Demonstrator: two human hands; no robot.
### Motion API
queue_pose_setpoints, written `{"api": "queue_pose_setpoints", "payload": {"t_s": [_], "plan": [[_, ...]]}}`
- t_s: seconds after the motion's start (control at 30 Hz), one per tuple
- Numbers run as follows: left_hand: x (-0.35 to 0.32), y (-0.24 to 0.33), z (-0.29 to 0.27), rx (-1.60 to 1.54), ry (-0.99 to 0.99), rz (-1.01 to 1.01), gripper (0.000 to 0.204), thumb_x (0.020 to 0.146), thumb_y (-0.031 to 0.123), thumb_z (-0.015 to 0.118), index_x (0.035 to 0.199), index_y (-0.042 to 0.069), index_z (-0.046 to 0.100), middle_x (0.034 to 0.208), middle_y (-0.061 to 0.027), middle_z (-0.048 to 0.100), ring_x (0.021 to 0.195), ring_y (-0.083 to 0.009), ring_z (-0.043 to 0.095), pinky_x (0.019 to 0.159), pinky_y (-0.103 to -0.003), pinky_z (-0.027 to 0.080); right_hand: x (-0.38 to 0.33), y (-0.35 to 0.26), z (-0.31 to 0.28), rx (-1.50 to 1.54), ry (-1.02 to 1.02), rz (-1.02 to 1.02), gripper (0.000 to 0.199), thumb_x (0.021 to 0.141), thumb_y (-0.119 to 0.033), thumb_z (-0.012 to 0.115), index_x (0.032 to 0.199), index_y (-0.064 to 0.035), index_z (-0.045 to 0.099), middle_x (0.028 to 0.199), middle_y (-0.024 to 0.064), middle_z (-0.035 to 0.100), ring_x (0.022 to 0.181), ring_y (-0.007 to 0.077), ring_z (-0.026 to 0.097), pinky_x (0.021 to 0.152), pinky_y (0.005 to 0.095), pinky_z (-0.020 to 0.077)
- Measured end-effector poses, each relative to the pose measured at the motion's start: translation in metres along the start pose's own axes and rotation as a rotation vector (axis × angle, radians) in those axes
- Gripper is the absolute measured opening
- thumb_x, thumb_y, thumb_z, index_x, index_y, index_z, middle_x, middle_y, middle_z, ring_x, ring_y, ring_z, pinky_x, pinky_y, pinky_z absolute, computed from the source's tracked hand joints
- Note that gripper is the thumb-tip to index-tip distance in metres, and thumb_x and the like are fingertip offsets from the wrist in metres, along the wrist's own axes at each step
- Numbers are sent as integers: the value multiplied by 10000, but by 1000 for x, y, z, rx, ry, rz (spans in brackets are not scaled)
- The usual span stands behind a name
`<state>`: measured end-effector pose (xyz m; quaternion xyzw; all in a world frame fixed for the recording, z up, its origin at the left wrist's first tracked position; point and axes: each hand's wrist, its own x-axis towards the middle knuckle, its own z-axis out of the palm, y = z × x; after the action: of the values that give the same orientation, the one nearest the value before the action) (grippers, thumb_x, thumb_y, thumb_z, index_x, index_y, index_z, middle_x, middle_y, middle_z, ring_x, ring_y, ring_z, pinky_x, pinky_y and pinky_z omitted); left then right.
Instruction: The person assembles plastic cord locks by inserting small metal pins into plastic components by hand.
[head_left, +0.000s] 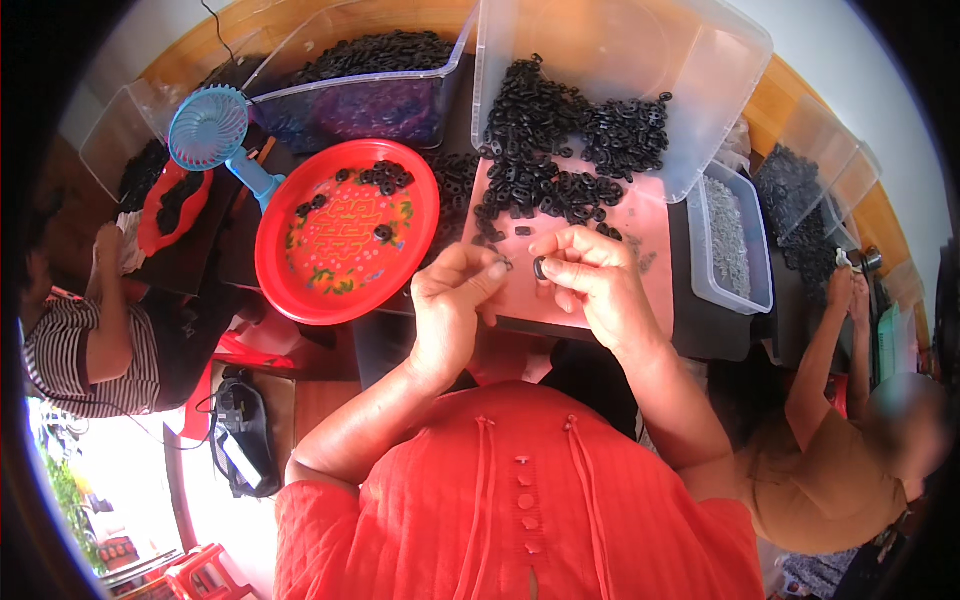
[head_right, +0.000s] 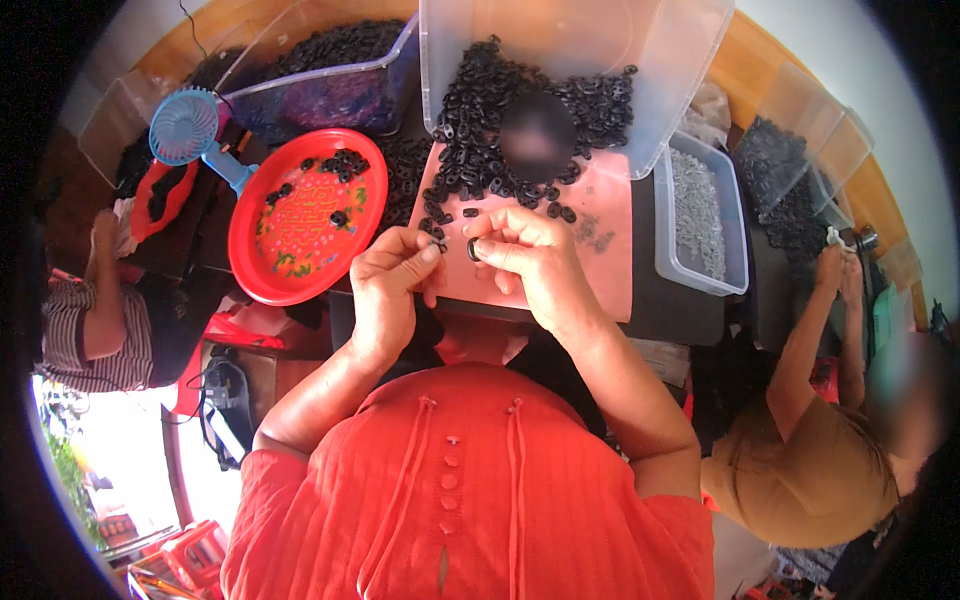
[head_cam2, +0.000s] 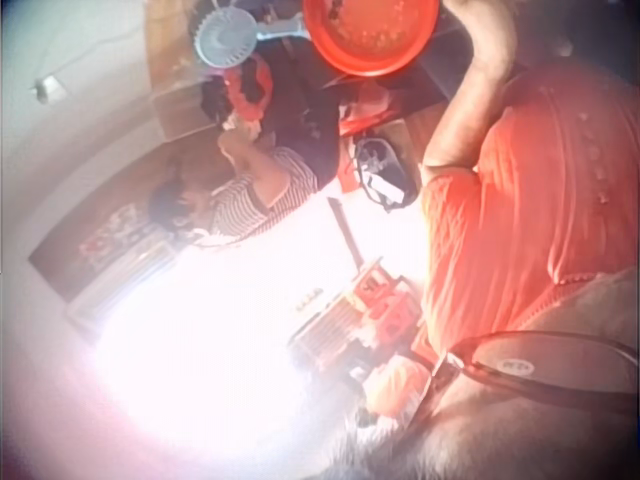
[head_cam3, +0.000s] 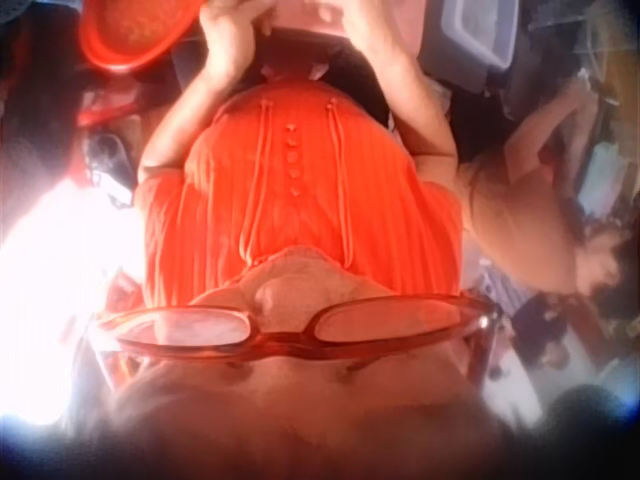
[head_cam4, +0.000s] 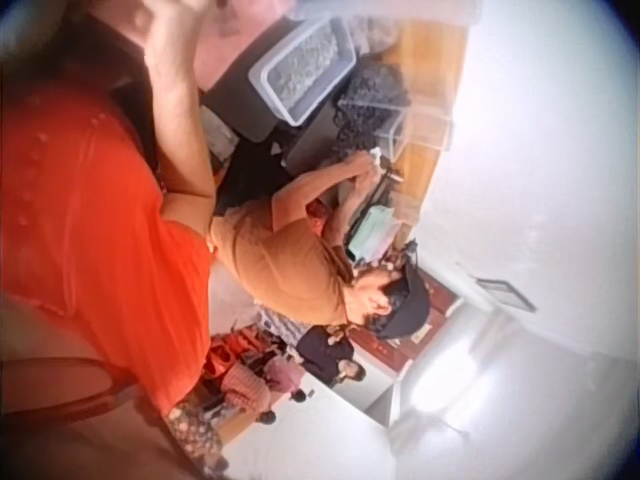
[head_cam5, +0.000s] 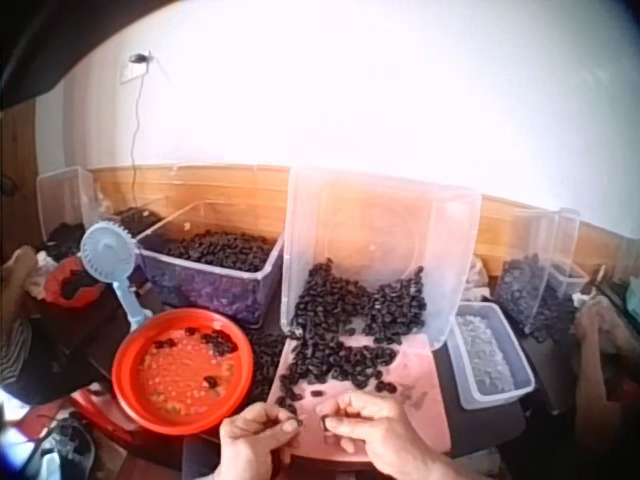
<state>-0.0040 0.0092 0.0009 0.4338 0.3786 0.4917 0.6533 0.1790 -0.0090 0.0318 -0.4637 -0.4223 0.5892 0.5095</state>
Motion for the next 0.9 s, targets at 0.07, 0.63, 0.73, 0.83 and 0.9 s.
{"api": "queue_pose_setpoints", "payload": {"t_s": [0.07, 0.63, 0.73, 0.83, 0.9], "plan": [[7, -2, 4, -58, 52, 79, 43, 916, 52, 618, 899, 13, 622, 757, -37, 636, 650, -85, 568, 594, -219, 443, -6, 1, 4, -74, -12, -21, 146, 890, -11, 616, 1031, -8, 652, 839, 32, 645, 621, 70, 550, 525, 187, 395], [21, 17, 26, -428, -12, -113, 105, 958, 98, 552, 964, -4, 572, 900, -127, 634, 839, -206, 619, 707, -329, 525, -19, 29, 34, -470, -33, -569, 176, 797, 32, 696, 913, -7, 570, 781, 83, 621, 658, 161, 593, 611, 291, 480], [20, 17, 29, -349, 49, -119, 81, 947, 71, 554, 968, -2, 580, 869, -119, 634, 797, -196, 624, 696, -317, 522, -20, 29, 31, -582, -66, -558, 165, 808, 23, 687, 934, -5, 585, 778, 88, 614, 673, 151, 591, 615, 294, 477], [17, 7, 24, -326, 39, -144, 71, 930, 65, 586, 954, -1, 591, 830, -94, 641, 767, -163, 617, 695, -282, 501, -21, 23, 26, -379, -67, -399, 143, 837, 15, 677, 954, 3, 596, 781, 30, 608, 688, 107, 570, 600, 285, 464], [16, -8, 19, -78, 31, 108, 64, 921, 62, 608, 915, -2, 606, 807, -64, 649, 737, -124, 598, 702, -252, 475, -22, 1, 16, -158, 2, -122, 67, 902, -69, 648, 950, -24, 652, 808, 5, 627, 659, 49, 542, 552, 193, 410]]}}
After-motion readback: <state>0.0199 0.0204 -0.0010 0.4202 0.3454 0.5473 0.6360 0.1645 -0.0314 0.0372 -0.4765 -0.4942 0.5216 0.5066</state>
